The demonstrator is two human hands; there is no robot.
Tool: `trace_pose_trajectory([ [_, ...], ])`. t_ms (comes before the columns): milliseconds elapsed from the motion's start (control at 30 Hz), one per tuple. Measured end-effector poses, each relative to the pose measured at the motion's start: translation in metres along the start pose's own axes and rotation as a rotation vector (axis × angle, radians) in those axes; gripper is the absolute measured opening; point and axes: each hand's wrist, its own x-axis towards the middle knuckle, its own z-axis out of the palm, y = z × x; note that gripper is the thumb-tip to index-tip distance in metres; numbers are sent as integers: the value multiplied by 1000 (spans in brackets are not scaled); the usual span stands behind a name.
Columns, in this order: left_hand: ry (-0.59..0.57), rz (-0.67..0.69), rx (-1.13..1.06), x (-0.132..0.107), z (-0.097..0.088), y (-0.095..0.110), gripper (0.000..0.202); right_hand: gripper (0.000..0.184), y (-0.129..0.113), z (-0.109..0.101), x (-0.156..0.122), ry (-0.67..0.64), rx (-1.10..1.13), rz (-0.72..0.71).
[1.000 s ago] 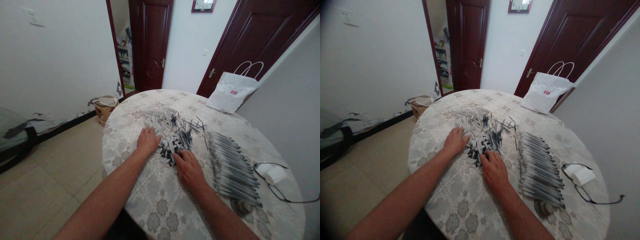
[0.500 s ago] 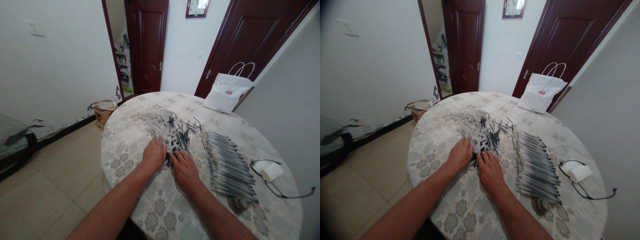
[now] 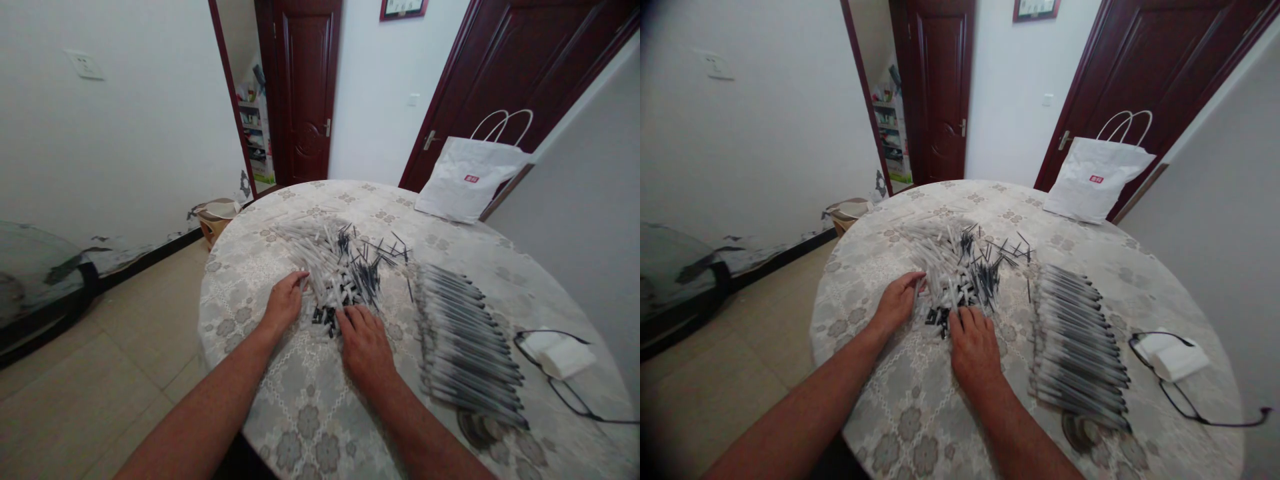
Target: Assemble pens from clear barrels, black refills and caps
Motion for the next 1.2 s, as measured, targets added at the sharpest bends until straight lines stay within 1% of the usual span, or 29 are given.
trace_pose_trajectory([
  [100, 0, -13, -26, 0, 2, -1, 47, 45, 1, 0, -1, 38, 21, -2],
  [267, 11, -10, -51, 3, 4, -2, 42, 41, 3, -3, -3, 79, 67, 0],
  [400, 3, 13, -27, 0, 4, 6, 50, 39, 5, -5, -3, 55, 65, 5],
  [467, 11, 17, -8, -1, 4, 10, 51, 39, 5, -7, -2, 29, 52, 4],
  [600, 28, 2, 4, -3, 3, 15, 42, 39, 1, -12, 1, -22, 24, -15],
  [700, 35, 7, 39, -2, 0, 15, 36, 39, -1, -13, 2, -35, 2, -30],
  [767, 50, 1, 40, -1, -2, 14, 35, 40, -1, -12, 1, -26, -11, -31],
  [867, 58, -42, 14, 0, -3, 11, 34, 43, -1, -9, 0, 7, -9, -11],
  [1000, 72, -90, -2, 1, -4, 10, 31, 45, 3, 0, -3, 53, 20, 1],
  [1067, 116, -77, 31, 2, -8, 11, 30, 44, 6, 5, -6, 85, 41, -15],
  [1100, 165, -56, 73, 3, -12, 11, 30, 44, 8, 7, -7, 108, 53, -28],
  [1167, 326, -25, 209, 5, -24, 8, 30, 42, 11, 10, -9, 161, 80, -60],
  [1200, 408, -41, 291, 7, -30, 5, 33, 41, 12, 10, -10, 186, 94, -76],
])
